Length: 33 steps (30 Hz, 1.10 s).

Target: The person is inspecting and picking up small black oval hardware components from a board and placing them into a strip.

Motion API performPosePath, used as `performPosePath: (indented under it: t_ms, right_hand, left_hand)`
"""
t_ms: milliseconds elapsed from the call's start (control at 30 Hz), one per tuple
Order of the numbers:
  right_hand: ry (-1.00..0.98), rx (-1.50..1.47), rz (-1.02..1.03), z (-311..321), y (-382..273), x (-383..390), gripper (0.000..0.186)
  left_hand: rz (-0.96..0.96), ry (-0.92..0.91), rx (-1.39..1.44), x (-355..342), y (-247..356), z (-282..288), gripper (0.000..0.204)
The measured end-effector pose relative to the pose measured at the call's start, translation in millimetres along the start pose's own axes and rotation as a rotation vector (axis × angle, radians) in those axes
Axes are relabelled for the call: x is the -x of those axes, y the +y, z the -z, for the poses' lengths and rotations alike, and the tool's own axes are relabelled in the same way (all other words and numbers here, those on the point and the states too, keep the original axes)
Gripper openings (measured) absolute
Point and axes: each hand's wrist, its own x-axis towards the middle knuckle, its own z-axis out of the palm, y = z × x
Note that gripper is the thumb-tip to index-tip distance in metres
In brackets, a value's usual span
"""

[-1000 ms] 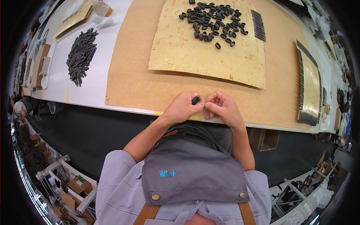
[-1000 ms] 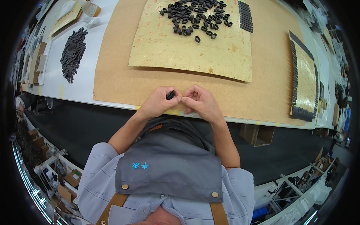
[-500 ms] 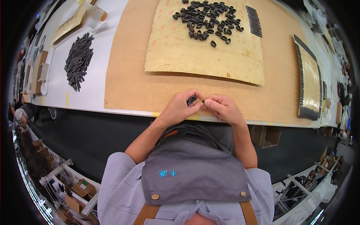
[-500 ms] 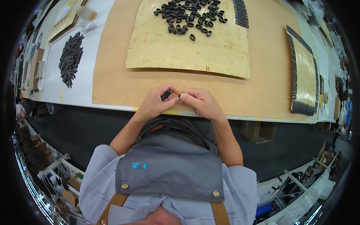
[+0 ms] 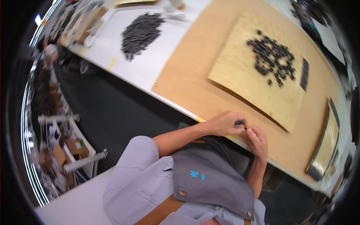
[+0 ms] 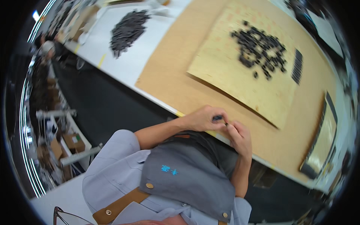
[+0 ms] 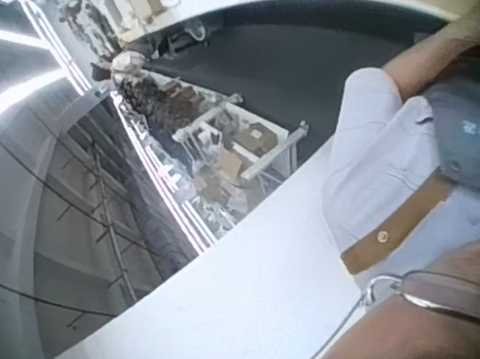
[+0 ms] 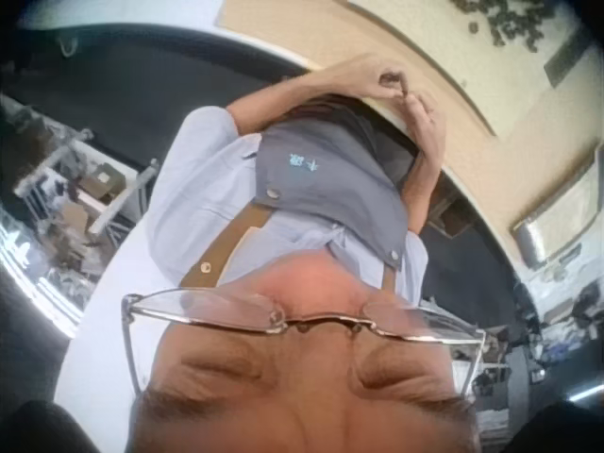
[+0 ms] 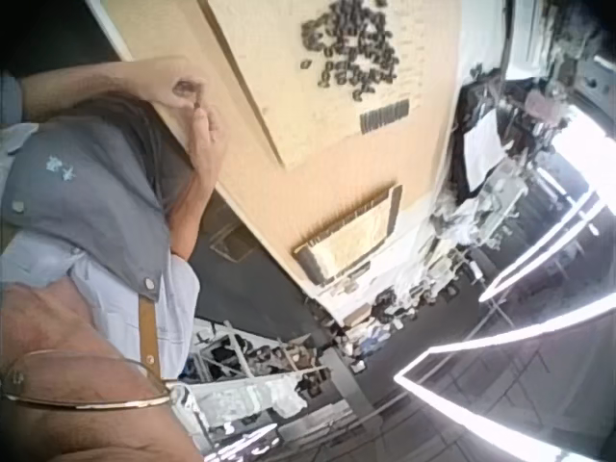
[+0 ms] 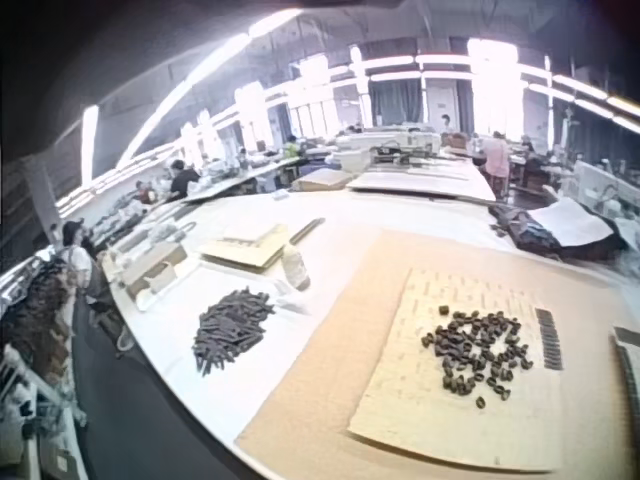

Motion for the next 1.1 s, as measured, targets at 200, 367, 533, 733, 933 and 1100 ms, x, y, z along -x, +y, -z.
performPosePath:
  t_ms: [200, 367, 533, 733, 933, 1100]
  right_hand:
    - [-0.133, -0.024, -0.047, -4, -4, 9, 0.028]
    - [-0.168, -0.055, 0.034, 0, 0, -4, 0.028]
    - [0.127, 0.081, 0.360, 24, -13, -37, 0.025]
    - [0.549, 0.492, 0.401, 15, -82, -70, 0.023]
    - [0.072, 0.523, 0.193, -20, -64, -34, 0.014]
    - [0.049, 0.331, 0.317, -48, -26, -38, 0.015]
  left_hand:
    - [-0.126, 0.049, 0.159, 14, -5, -5, 0.015]
    - [-0.244, -0.004, 0.261, 10, -16, -8, 0.017]
    - [-0.128, 0.090, 0.301, 5, -10, 3, 0.021]
    - [0.055, -0.025, 0.667, 4, -10, 11, 0.024]
    - [-0.036, 0.212, 0.962, 7, -14, -1, 0.025]
    - [-0.054, 0.243, 0.909, 6, -10, -6, 0.025]
